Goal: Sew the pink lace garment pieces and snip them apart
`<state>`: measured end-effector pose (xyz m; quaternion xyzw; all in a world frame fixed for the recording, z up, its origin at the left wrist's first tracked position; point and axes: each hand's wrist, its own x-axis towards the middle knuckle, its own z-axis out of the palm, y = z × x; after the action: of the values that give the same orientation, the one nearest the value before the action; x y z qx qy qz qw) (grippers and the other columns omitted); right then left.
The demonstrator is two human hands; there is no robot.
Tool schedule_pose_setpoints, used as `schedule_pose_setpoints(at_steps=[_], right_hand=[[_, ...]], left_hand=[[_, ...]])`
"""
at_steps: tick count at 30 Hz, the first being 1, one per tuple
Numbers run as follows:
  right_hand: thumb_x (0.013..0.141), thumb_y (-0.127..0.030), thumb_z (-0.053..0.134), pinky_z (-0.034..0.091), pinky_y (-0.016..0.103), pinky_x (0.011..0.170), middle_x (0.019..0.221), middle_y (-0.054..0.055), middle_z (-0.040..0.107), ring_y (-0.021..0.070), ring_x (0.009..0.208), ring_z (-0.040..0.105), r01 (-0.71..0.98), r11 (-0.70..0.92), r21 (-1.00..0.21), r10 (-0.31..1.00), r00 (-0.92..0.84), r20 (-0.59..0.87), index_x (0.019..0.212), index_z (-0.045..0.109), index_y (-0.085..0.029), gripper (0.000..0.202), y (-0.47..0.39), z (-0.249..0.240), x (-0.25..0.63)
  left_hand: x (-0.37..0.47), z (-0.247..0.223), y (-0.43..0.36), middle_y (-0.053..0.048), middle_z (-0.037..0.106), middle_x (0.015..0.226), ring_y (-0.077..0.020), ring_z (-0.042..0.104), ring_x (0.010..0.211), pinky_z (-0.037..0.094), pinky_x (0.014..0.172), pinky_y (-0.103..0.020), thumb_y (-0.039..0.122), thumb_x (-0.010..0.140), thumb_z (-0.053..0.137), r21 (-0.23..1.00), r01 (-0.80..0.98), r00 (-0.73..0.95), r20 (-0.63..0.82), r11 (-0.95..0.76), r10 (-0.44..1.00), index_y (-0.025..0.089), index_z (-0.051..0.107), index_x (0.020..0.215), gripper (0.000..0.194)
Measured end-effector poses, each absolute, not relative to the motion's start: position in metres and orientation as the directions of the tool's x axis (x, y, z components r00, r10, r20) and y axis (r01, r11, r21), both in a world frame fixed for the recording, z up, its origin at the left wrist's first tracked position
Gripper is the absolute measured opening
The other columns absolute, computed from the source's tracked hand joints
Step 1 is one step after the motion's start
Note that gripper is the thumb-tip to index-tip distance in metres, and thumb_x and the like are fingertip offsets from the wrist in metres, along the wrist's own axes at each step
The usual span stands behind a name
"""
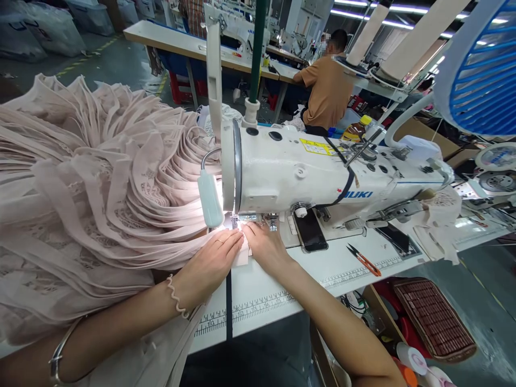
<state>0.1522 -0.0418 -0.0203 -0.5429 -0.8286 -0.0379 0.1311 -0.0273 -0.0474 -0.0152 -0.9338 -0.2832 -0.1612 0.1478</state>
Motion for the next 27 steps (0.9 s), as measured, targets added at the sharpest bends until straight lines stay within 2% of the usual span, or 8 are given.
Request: schedule_pose_setpoints(at_steps=[5,13,16,22,27], right_hand=[[0.093,-0.007,0.030,0.038,0.052,0.100,0.121,0.011,0.066,0.0264,0.095,0.061,0.909,0.412,-0.057,0.880,-0.381,0.283,0.128,0.060,-0.019,0.047,-0.044,-0.024,0.154],[0.095,-0.012,0.033,0.040,0.046,0.098,0.124,0.009,0.064,0.0247,0.095,0.060,0.914,0.394,-0.097,0.892,-0.354,0.281,0.126,0.060,-0.021,0.042,-0.042,-0.025,0.155],[0.092,-0.008,0.034,0.038,0.047,0.098,0.119,0.009,0.065,0.0247,0.090,0.061,0.928,0.363,-0.088,0.908,-0.331,0.258,0.125,0.059,-0.023,0.044,-0.042,-0.024,0.153],[0.088,-0.003,0.031,0.037,0.048,0.098,0.094,0.010,0.066,0.0248,0.082,0.060,0.944,0.326,-0.054,0.926,-0.308,0.219,0.118,0.062,-0.023,0.048,-0.041,-0.021,0.151],[0.088,-0.004,0.031,0.039,0.043,0.096,0.091,0.007,0.066,0.0199,0.070,0.057,0.948,0.314,-0.046,0.936,-0.301,0.184,0.121,0.060,-0.024,0.048,-0.040,-0.018,0.150]], left_hand=[[-0.028,-0.017,-0.048,-0.021,0.063,0.124,-0.0278,0.060,0.117,0.042,0.105,-0.042,0.002,0.092,0.032,-0.219,0.592,0.773,0.427,-0.776,0.470,-0.003,0.054,0.122,0.038],[-0.026,-0.026,-0.043,-0.021,0.063,0.123,-0.0278,0.057,0.119,0.042,0.104,-0.043,0.003,0.092,0.032,-0.149,0.608,0.746,0.444,-0.780,0.497,0.000,0.054,0.122,0.037],[-0.026,-0.029,-0.041,-0.020,0.063,0.122,-0.0271,0.057,0.119,0.043,0.104,-0.043,0.004,0.093,0.032,-0.119,0.615,0.731,0.458,-0.780,0.506,0.001,0.053,0.123,0.037],[-0.026,-0.031,-0.038,-0.021,0.062,0.123,-0.0264,0.057,0.120,0.045,0.102,-0.044,0.003,0.094,0.029,-0.082,0.604,0.722,0.477,-0.793,0.501,0.003,0.050,0.127,0.040],[-0.027,-0.028,-0.035,-0.022,0.064,0.120,-0.0266,0.060,0.114,0.048,0.099,-0.042,0.005,0.095,0.028,-0.102,0.604,0.718,0.500,-0.790,0.485,0.001,0.052,0.124,0.037]])
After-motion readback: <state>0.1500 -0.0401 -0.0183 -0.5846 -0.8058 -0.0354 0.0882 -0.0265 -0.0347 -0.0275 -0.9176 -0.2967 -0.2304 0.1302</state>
